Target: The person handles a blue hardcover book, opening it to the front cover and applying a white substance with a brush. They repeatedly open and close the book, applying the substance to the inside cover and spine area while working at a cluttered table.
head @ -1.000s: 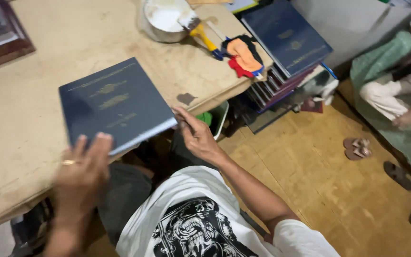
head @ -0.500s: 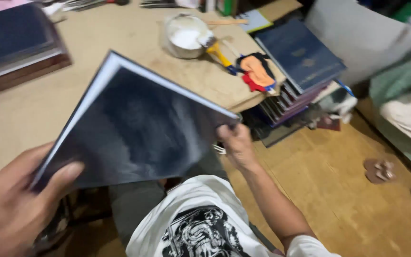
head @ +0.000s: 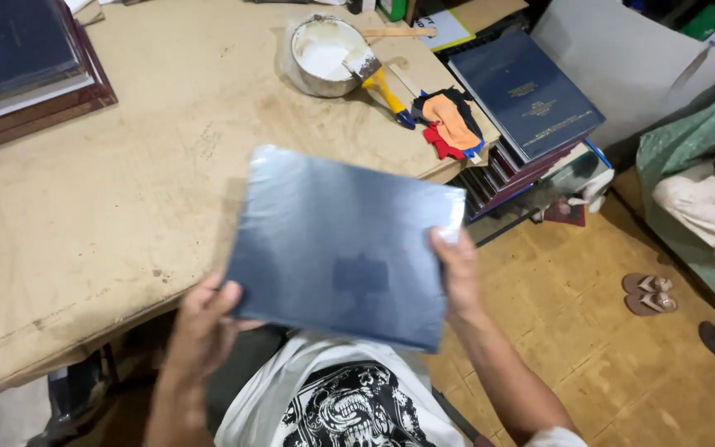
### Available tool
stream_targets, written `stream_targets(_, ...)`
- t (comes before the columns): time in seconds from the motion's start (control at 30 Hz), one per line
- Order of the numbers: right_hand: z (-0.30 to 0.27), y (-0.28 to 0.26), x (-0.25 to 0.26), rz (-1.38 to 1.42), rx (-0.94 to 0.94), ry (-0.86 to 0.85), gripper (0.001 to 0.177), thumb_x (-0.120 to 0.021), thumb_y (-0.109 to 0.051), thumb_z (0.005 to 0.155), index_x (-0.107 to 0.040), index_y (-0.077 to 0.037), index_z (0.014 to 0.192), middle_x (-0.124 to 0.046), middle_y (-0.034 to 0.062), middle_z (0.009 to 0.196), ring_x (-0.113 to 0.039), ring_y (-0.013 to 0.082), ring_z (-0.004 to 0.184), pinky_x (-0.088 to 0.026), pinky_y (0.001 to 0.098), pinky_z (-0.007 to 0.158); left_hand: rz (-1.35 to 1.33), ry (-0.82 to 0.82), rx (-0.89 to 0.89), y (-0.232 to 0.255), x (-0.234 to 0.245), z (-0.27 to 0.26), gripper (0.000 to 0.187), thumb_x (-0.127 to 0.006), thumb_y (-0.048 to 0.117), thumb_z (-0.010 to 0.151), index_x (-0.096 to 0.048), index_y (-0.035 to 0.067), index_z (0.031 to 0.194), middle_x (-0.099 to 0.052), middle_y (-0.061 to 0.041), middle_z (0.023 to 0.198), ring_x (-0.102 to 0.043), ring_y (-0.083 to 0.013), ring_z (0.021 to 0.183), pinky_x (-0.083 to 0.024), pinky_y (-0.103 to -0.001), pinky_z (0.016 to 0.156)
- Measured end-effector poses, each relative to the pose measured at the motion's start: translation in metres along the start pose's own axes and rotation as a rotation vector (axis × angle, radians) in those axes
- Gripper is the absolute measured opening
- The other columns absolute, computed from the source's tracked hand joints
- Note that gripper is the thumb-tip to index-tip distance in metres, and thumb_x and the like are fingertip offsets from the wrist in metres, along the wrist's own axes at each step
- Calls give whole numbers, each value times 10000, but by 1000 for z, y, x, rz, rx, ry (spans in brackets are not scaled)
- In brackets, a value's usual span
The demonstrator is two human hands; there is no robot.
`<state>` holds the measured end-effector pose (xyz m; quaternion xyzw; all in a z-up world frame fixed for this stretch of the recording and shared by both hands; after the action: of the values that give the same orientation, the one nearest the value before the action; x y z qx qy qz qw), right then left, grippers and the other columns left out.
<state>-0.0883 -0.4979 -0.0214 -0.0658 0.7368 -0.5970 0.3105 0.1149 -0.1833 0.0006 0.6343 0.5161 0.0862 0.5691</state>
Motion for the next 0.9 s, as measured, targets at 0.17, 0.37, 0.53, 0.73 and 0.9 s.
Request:
stream_targets(0.17, -1, -55, 27, 85, 81, 70, 402, -708, -350, 921, -633, -142, 1257, -742, 82, 1052, -729, 180, 858, -597, 310, 776, -70, 51, -98, -57, -29, 39, 221, -686, 115, 948, -671, -45, 1099, -771, -187, 922, -763, -257, 780, -663, -417, 733)
stream_targets(0.37, -1, -72, 51, 108, 128, 197, 260, -646, -330, 1007, -647, -173, 1214, -751, 121, 993, -761, 214, 807, -646, 334, 752, -250, 33, -144, -83, -56, 68, 134, -716, 67, 944, -700, -65, 928, -774, -197, 779, -775, -261, 675, -685, -425, 626)
stream_targets(0.53, 31, -68, 100, 33, 145, 296, 213, -653, -372, 995, -653, -206, 1129, -746, 72, 906, -765, 162, 756, -647, 279, 673, -189, 18, -19, -80, -81, 81, 164, -735, 130, 941, -723, -34, 939, -785, -213, 845, -786, -292, 733, -677, -471, 668)
stream_targets(0.73, 97, -169, 124, -103, 347, 428, 576, -657, -454, 905, -645, -109, 1367, -706, -6, 1332, -692, 118, 1233, -587, 253, 1101, 1123, 138, -542, 23, -70, 76, 707, -810, 424, 805, -602, 182, 1436, -612, -132, 1458, -545, -254, 1380, -429, -374, 1114)
stream_targets(0.9, 164, -231, 128, 12, 432, 517, 578, -647, -471, 755, -772, -47, 1128, -840, 108, 1127, -853, 278, 1039, -749, 383, 903, 1200, 291, -905, 61, -27, 64, 358, -711, 202, 1020, -686, 13, 1323, -684, -180, 1358, -657, -337, 1256, -557, -416, 982)
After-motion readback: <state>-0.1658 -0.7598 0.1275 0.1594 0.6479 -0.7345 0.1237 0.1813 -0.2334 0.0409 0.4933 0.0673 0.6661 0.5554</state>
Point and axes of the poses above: each hand's wrist, its own z-axis towards the middle knuckle, its own x-axis out of the back of the hand, y = z × x, the point moved 9 cm from there along z, towards the middle knuckle
